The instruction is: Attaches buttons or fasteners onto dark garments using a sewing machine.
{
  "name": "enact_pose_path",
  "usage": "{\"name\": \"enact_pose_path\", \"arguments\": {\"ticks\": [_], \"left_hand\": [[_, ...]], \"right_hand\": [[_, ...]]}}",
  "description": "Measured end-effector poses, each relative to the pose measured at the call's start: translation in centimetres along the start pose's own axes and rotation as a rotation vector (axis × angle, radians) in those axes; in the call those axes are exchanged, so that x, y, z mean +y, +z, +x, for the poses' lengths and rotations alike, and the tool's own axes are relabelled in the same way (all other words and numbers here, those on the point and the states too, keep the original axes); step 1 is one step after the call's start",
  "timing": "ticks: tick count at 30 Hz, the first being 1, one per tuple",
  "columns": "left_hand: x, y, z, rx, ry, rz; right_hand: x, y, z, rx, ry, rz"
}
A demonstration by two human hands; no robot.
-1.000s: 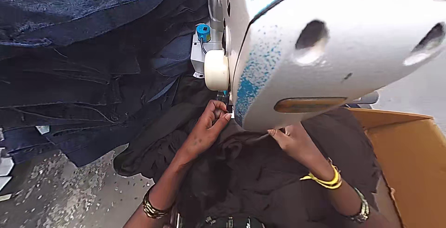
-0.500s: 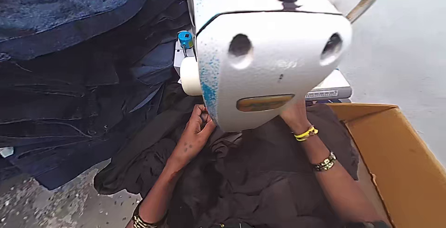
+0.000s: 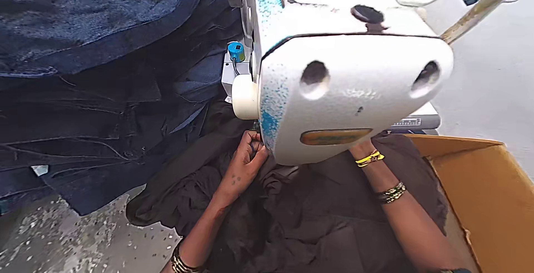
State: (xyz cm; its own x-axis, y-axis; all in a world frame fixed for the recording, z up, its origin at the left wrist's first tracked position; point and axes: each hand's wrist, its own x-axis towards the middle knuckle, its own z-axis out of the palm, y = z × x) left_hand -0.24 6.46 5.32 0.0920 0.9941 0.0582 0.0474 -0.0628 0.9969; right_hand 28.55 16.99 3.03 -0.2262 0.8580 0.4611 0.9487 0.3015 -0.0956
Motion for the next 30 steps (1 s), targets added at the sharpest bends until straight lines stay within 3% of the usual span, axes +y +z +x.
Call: {"name": "enact_pose_path", "arguments": {"ticks": [7,11,13,15,16,18,21,23,25,26,28,29,30], "left_hand": [[-0.3,0.1,0.1,0.030,0.004,-0.045],[-0.5,0.2,-0.3,0.043,0.010,0.161],[0.0,-0.1,-1.9,-0.038,0.149,0.345],[1.4,-1.7,-4.3,-0.179,0.302,0.329],[2.4,-3.3,-5.4,-0.145,0.311,0.302],[4.0,-8.0,-6.6,0.244,0.240,0.283],[4.1,-13.3,-4.9,0.994,0.304,0.307],[3.9,-12.6,-3.0,1.195,0.447,0.416],[2.4,-10.2,-0.8,1.064,0.544,0.710],[1.1,-9.3,0.3,0.864,0.511,0.872],[-1.5,-8.3,1.8,0.312,0.260,1.060],[-2.7,-8.1,2.0,0.102,0.173,1.070],[-3.5,-7.8,2.1,-0.004,0.161,1.068]], "right_hand": [[0.6,0.4,0.3,0.072,-0.045,0.044],[-0.9,-1.5,0.0,-0.068,-0.031,0.056],[-1.2,-2.1,-0.2,-0.039,-0.020,0.116],[-1.1,-2.7,-0.6,0.029,0.027,0.234],[-1.3,-3.3,-1.0,0.072,0.038,0.283],[-3.0,-4.8,-2.1,0.188,-0.060,0.325],[-7.2,-5.7,-3.6,0.328,-0.477,0.324],[-9.5,-5.4,-3.4,0.329,-0.729,0.319],[-10.7,-5.8,-2.4,0.291,-0.774,0.261],[-11.1,-5.9,-2.2,0.264,-0.771,0.260],[-11.6,-5.9,-2.3,0.230,-0.748,0.258],[-11.6,-5.7,-2.5,0.230,-0.745,0.256],[-11.3,-5.6,-2.5,0.251,-0.750,0.261]]}}
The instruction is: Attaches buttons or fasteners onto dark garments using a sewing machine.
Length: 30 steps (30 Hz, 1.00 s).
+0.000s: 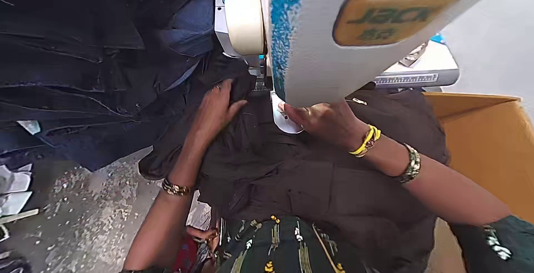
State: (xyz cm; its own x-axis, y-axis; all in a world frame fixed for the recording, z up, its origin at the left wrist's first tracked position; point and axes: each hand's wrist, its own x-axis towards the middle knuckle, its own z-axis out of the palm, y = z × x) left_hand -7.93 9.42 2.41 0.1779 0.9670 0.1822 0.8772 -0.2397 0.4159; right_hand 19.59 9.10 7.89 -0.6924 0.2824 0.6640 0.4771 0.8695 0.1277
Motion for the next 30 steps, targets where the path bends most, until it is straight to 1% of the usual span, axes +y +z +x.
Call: {"name": "enact_pose_path", "arguments": {"ticks": [1,3,4,5,6,7,8,9,10,11,12,14,16,17,19,21,22,23,24,25,26,27,28,29,30], "left_hand": [[0.6,0.3,-0.4,-0.001,0.046,-0.010],[2.9,0.1,-3.1,0.144,0.163,-0.055],[4.1,0.1,-4.7,0.211,0.259,-0.106],[5.2,0.2,-6.3,0.226,0.371,-0.169],[6.1,0.4,-7.8,0.176,0.488,-0.222],[6.7,0.8,-9.1,0.087,0.598,-0.234],[6.9,1.4,-9.9,-0.004,0.673,-0.190],[6.8,2.1,-10.5,-0.077,0.689,-0.133],[6.5,2.8,-10.9,-0.098,0.646,-0.122],[6.2,3.1,-11.0,-0.087,0.540,-0.165],[5.9,2.8,-10.5,-0.090,0.396,-0.242],[5.4,1.4,-9.4,-0.164,0.140,-0.445],[5.1,0.2,-8.6,-0.212,-0.015,-0.656],[5.0,-0.5,-8.4,-0.245,-0.069,-0.719],[4.8,-1.4,-8.2,-0.298,-0.144,-0.773],[4.8,-1.8,-8.5,-0.288,-0.179,-0.771],[5.0,-2.0,-8.6,-0.275,-0.175,-0.763],[5.3,-2.1,-8.8,-0.259,-0.149,-0.748],[5.9,-2.2,-9.1,-0.245,-0.102,-0.721],[6.7,-2.3,-9.5,-0.233,-0.027,-0.684],[7.6,-2.4,-9.8,-0.221,0.067,-0.646],[8.6,-2.5,-10.1,-0.222,0.153,-0.618],[9.5,-2.5,-10.2,-0.237,0.206,-0.599],[10.0,-2.5,-10.3,-0.246,0.223,-0.594],[10.1,-2.6,-10.1,-0.244,0.206,-0.600]], "right_hand": [[0.3,0.0,-0.3,0.038,-0.012,-0.002],[0.8,-0.2,-1.1,0.090,-0.042,0.012],[0.9,-0.3,-1.4,0.099,-0.059,0.012],[1.0,-0.4,-1.5,0.096,-0.073,0.003],[1.0,-0.4,-1.5,0.089,-0.079,-0.007],[1.1,-0.4,-1.3,0.083,-0.080,-0.020],[1.2,-0.4,-1.2,0.075,-0.072,-0.038],[1.2,-0.3,-1.1,0.061,-0.058,-0.053],[1.1,-0.3,-1.1,0.041,-0.040,-0.060],[1.1,-0.3,-1.0,0.026,-0.025,-0.066],[1.1,-0.3,-0.8,0.022,-0.008,-0.082],[0.9,-0.5,-0.6,0.026,0.025,-0.108],[0.6,-0.8,-0.8,0.060,0.084,-0.087],[0.1,-1.2,-1.0,0.070,0.143,-0.044],[-1.9,-2.4,-1.8,0.075,0.317,0.146],[-4.8,-3.8,-2.6,0.042,0.535,0.385],[-6.2,-4.2,-3.0,-0.028,0.655,0.502],[-7.3,-4.4,-3.4,-0.141,0.777,0.624],[-8.2,-4.3,-3.8,-0.270,0.913,0.807],[-8.7,-3.9,-4.0,-0.380,1.070,1.055],[-9.0,-3.4,-4.3,-0.426,1.224,1.305],[-9.3,-2.8,-4.4,-0.385,1.350,1.510],[-9.6,-2.5,-4.6,-0.275,1.445,1.653],[-9.9,-2.4,-4.8,-0.162,1.494,1.731],[-10.0,-2.5,-5.0,-0.098,1.485,1.732]]}}
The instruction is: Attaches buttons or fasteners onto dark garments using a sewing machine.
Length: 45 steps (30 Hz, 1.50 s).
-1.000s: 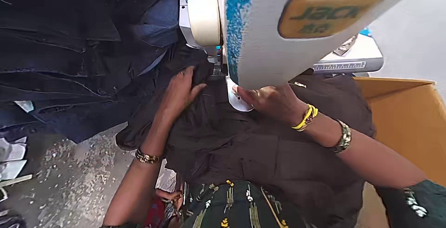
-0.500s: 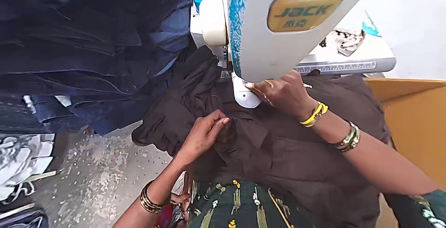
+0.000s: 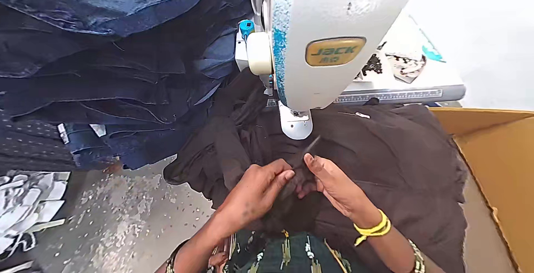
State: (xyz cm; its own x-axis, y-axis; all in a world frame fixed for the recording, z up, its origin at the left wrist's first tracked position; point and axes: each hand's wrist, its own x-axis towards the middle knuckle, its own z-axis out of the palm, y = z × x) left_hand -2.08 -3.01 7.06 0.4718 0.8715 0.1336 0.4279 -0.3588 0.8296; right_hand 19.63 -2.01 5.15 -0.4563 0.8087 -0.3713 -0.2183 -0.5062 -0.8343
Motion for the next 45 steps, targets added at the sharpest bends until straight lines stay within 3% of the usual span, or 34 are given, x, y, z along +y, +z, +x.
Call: {"name": "enact_pose_path", "arguments": {"ticks": [2,6,9,12,16,19,21,24,28,30,32,34,36,38,40,41,42,43,45], "left_hand": [[-0.4,-0.8,0.5,0.048,-0.095,-0.039],[-0.8,-1.9,1.2,0.143,-0.290,-0.185],[-0.5,-1.8,1.1,0.190,-0.319,-0.279],[-0.5,-3.1,0.5,0.242,-0.345,-0.214],[-1.3,-5.1,-0.5,0.285,-0.401,0.194],[-1.0,-5.2,-0.1,0.231,-0.372,0.018],[-1.0,-5.2,0.0,0.246,-0.318,-0.140],[-0.7,-4.8,-0.1,0.296,-0.245,-0.213],[0.4,-3.2,0.0,0.288,-0.065,-0.144],[1.8,-1.9,-0.1,0.212,0.066,-0.140],[3.0,-0.6,-0.6,0.132,0.152,-0.115],[3.1,-0.4,-1.0,0.120,0.124,0.078],[1.6,-0.7,-1.0,0.189,0.029,0.410],[-0.1,-0.1,-1.3,0.084,0.034,0.510],[0.5,1.5,-1.9,-0.181,0.176,0.269],[1.5,2.0,-1.8,-0.339,0.207,0.078],[2.3,2.2,-1.4,-0.379,0.221,-0.049],[2.6,2.0,-0.9,-0.252,0.221,-0.090],[2.1,0.7,0.6,0.128,0.182,-0.047]], "right_hand": [[0.3,-0.2,-0.6,0.011,-0.143,-0.160],[4.1,0.4,-2.0,0.013,-0.624,-0.721],[6.4,0.6,-1.5,0.219,-0.791,-1.064],[4.3,-0.9,-0.7,0.279,-0.848,-1.074],[-0.4,-1.4,-1.4,0.200,-0.926,-0.943],[-2.1,-1.2,-1.3,0.142,-0.962,-0.969],[-2.6,-1.8,-1.0,-0.092,-0.868,-0.809],[-1.7,-2.6,-0.5,-0.573,-0.466,-0.483],[1.7,0.0,-0.8,-0.641,0.153,-0.173],[3.2,1.2,-0.6,-0.472,0.221,0.154],[3.0,1.9,-0.5,-0.204,0.173,0.392],[1.4,1.5,-0.8,0.060,0.019,0.417],[-1.1,0.1,-2.0,0.279,-0.252,0.410],[-4.7,-1.4,-3.6,0.589,-0.650,0.254],[-7.4,-2.6,-4.5,0.912,-0.961,-0.134],[-7.8,-3.1,-4.9,0.940,-0.972,-0.378],[-7.7,-3.2,-5.2,0.860,-0.895,-0.610],[-7.0,-3.0,-5.3,0.670,-0.787,-0.759],[-5.3,-2.5,-4.1,0.151,-0.569,-0.759]]}}
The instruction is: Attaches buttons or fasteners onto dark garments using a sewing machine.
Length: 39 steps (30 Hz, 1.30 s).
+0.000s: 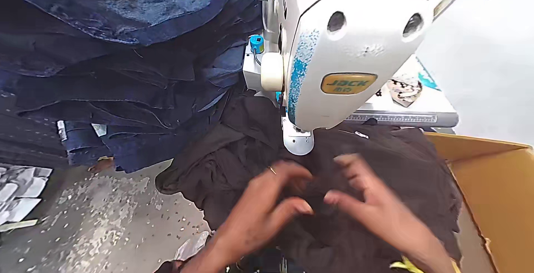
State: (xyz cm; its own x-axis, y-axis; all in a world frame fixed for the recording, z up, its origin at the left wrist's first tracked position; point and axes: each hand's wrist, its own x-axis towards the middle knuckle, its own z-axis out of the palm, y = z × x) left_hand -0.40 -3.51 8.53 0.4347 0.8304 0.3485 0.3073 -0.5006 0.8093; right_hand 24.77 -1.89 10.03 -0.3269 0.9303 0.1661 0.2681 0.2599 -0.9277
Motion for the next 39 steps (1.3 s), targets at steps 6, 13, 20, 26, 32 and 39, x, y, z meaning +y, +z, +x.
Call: {"name": "enact_pose_path", "arguments": {"ticks": [6,13,20,26,32,39], "left_hand": [[-3.1,-1.3,0.9,-0.050,-0.149,-0.096],[-4.5,0.1,3.4,0.228,-0.328,-0.190],[-5.7,1.4,5.8,0.293,-0.620,-0.418],[-5.9,1.9,5.9,0.324,-0.640,-0.362],[-5.5,1.8,3.4,0.208,-0.496,-0.425],[-5.6,2.8,0.2,-0.015,-0.072,0.067]], "right_hand": [[1.4,2.5,3.4,-0.252,-0.043,0.103],[3.4,1.2,7.5,0.024,-0.217,-0.156],[4.5,1.1,10.3,0.096,-0.024,0.007],[4.2,0.8,10.5,0.093,-0.024,0.043],[6.0,-2.3,9.9,0.111,-0.045,-0.338],[9.6,-6.7,12.9,0.332,-0.078,-1.007]]}}
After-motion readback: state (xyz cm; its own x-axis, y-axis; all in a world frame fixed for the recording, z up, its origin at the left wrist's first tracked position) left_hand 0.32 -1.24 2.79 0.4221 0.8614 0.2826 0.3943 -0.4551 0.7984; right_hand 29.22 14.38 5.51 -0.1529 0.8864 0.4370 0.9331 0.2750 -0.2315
